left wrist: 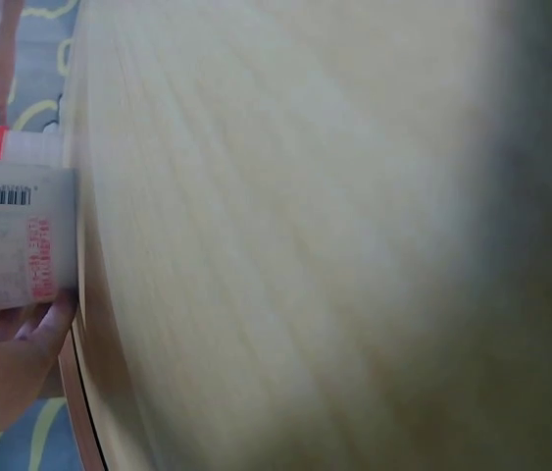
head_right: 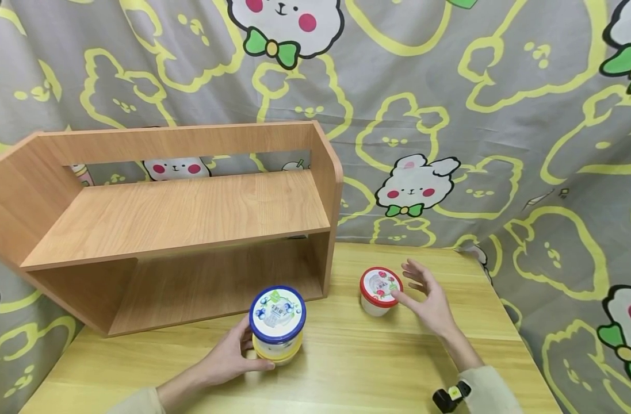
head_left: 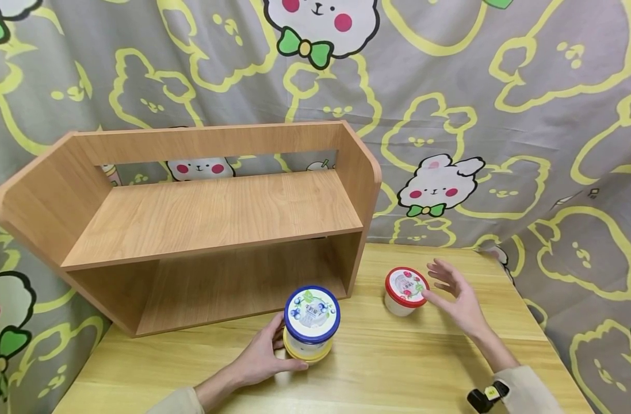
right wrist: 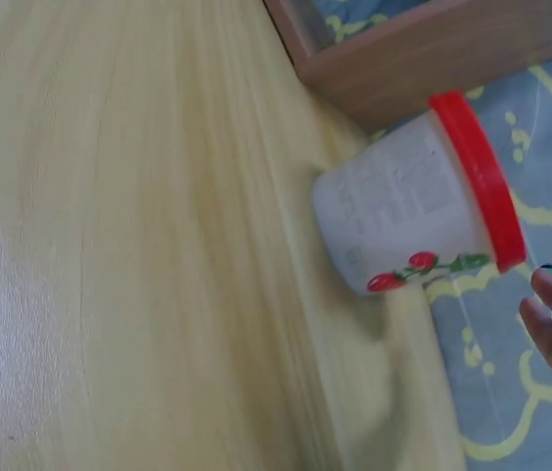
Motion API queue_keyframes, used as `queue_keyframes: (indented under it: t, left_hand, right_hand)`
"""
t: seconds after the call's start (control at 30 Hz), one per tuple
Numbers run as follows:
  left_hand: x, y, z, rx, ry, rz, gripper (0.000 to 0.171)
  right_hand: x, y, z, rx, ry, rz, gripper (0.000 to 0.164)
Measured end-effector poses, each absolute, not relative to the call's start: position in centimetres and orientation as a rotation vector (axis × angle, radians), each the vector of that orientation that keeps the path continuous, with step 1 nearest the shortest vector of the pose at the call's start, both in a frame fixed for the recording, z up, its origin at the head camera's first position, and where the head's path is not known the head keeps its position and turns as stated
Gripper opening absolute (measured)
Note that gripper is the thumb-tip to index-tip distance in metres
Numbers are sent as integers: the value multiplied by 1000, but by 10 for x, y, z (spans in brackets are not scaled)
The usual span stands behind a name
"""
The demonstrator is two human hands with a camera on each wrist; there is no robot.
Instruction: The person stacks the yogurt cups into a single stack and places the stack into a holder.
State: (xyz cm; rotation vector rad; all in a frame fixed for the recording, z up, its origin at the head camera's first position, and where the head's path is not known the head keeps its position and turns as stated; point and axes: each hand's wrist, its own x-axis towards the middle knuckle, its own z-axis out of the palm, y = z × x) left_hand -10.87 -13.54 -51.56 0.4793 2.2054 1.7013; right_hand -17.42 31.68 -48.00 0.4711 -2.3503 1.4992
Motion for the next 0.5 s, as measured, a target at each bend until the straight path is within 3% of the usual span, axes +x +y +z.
queue_keyframes:
  t: [0.5]
  left_hand:
    - [-109,-136,-515,487,2190,1713,105]
  right_hand:
    - [-180,324,-505,402,-2479,1517,78]
